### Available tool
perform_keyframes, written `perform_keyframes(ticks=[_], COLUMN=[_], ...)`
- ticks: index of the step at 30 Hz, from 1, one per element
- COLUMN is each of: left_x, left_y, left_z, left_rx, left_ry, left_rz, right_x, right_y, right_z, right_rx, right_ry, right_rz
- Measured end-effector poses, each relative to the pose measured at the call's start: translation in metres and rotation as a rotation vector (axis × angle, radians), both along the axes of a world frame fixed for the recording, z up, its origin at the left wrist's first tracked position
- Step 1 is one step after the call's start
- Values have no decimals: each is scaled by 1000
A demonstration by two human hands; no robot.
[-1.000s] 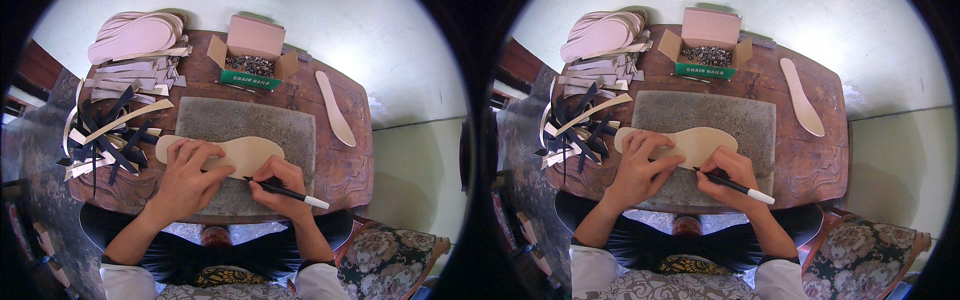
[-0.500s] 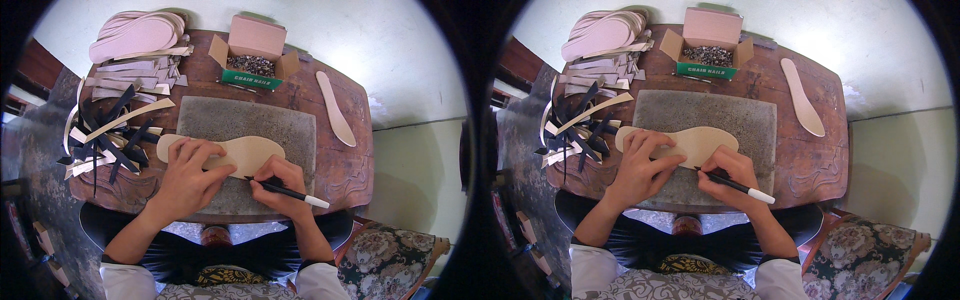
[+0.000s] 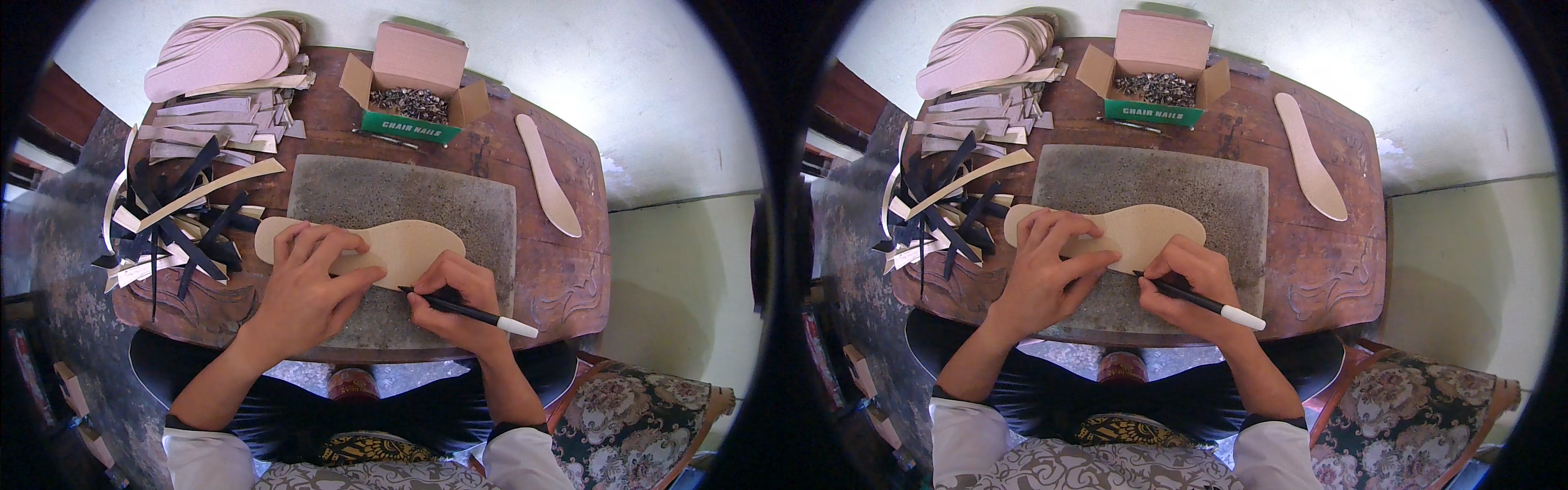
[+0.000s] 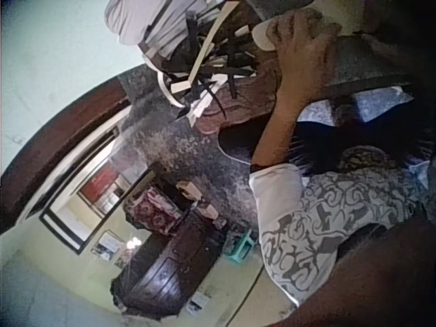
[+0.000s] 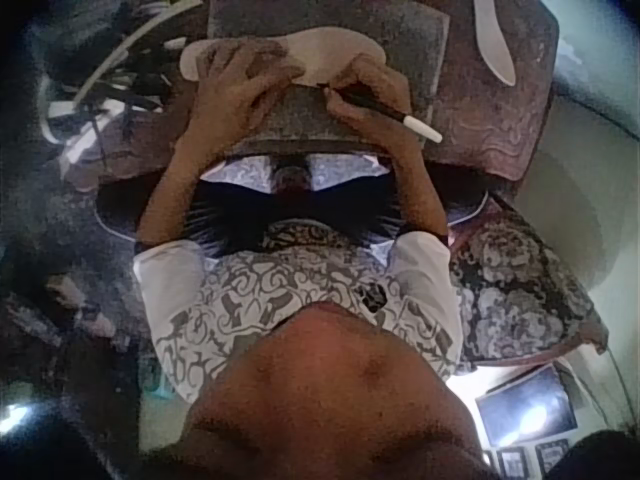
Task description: The person sits cross-legged at a low wooden table and uses a black marker to draw lines along the edges of beige shoe insoles. They handle the insoles one by one, marking the perimeter and then placing them aside.
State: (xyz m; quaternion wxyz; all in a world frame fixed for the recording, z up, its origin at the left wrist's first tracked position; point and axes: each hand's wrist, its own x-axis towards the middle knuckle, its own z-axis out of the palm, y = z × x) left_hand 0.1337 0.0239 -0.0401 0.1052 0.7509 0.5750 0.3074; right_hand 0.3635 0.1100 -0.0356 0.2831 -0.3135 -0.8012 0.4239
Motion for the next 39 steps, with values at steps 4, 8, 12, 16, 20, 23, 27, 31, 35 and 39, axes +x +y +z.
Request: perform_keyframes(ticks=[4,8,12,16,20,23,27,31,35,39], left_x=[1,0,0,1,1,1,1,1,-1,-1], left_y=[1,0,0,1,1,1,1,1,0,0], left_z=[-1,-1,0,-2,0,0,-2,-1,-1,0], left_rx=[0,0,3,4,-6,-7,2,-2,-30,-20], left_ry=[-4,2,1,-6,6,-5,-1,8,-10,3], left_rz=[-3,-4,0,-4,-2,-1,-1,-4,-18,-13], right_x=[0,0,-1,0,0,0,0,1,0,1], right_y=[0,0,0,0,1,0,-1,1,1,1], right_z=[-3,0,0,2,-1,-1,0,-1,0,-2], right_rx=[7,13,15,10,9,1,-16,3,5,5], right_ry=[19,13,16,-5,13,13,2,3,1,1], right_rz=[-9,-2,1,3,9,7,-2,12,13,16])
